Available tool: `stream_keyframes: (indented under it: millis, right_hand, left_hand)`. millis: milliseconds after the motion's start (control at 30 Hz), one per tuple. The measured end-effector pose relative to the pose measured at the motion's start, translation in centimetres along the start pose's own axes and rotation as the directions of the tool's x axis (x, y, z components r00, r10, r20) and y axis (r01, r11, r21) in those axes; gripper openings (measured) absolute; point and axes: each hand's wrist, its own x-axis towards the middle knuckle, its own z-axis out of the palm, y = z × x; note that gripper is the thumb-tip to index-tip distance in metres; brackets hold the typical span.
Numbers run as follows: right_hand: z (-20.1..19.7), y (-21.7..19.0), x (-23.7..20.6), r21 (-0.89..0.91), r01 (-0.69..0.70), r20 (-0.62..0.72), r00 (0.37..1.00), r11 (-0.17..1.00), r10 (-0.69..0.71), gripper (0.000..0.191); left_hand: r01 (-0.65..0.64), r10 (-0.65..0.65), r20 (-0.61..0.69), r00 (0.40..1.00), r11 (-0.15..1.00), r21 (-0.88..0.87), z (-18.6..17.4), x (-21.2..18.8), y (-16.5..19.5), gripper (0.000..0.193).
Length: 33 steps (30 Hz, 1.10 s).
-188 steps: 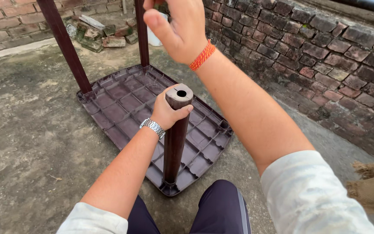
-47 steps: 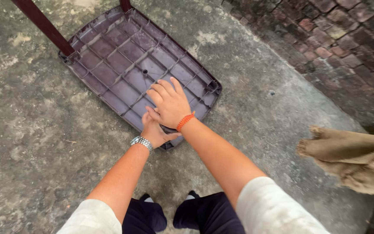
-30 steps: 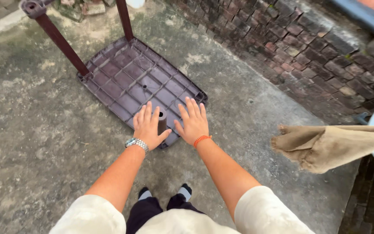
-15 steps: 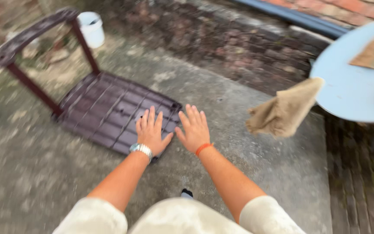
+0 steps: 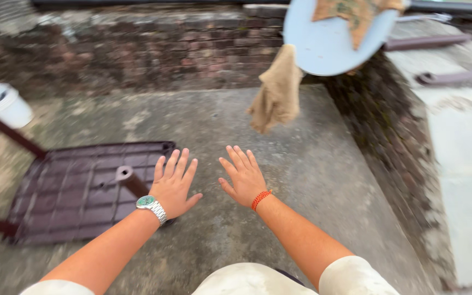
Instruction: The person disassembles a plastic chair on a rooftop terrace. They detach the curved side frame from the seat base, work the leg posts free from their sockets by hand, and pull the cylindrical leg tubes off the chair, leaving the parts separated on the ground.
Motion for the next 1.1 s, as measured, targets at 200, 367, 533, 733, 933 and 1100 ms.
stream_keyframes:
  millis: [200, 367, 533, 733, 933, 1100]
  right_hand:
    - [-4.5, 5.4, -6.4, -0.055, -0.188, -0.07, 0.98, 0.981, 0.184, 0.057]
    - [-9.4, 11.5, -13.5, -0.079, -0.338, -0.164, 0.932, 0.938, 0.322, 0.056]
    - [-14.5, 18.4, -21.8, -0.127, -0.461, -0.225, 0.876, 0.878, 0.428, 0.059]
    - [-20.4, 27.0, -30.7, -0.172, -0.551, -0.263, 0.824, 0.817, 0.501, 0.066]
    - [-24.9, 32.2, -36.1, -0.181, -0.616, -0.295, 0.777, 0.766, 0.556, 0.069]
    - [-27.6, 35.6, -38.0, -0.194, -0.652, -0.323, 0.748, 0.733, 0.58, 0.069]
  left_hand:
    - [-0.074, 0.055, -0.16, 0.986, 0.991, -0.113, -0.6, 6.2, 9.0, 0.094]
    - [-0.125, 0.075, -0.215, 0.974, 0.965, -0.231, 0.2, 11.9, 20.8, 0.094]
    - [-0.201, 0.148, -0.188, 0.971, 0.929, -0.311, 1.0, 16.2, 33.3, 0.093]
    - [-0.274, 0.224, -0.178, 0.958, 0.9, -0.34, 1.0, 20.7, 46.2, 0.091]
    - [-0.349, 0.298, -0.198, 0.934, 0.882, -0.316, 0.1, 24.1, 54.8, 0.091]
    - [-0.401, 0.342, -0.23, 0.911, 0.867, -0.297, -0.4, 27.5, 59.1, 0.091]
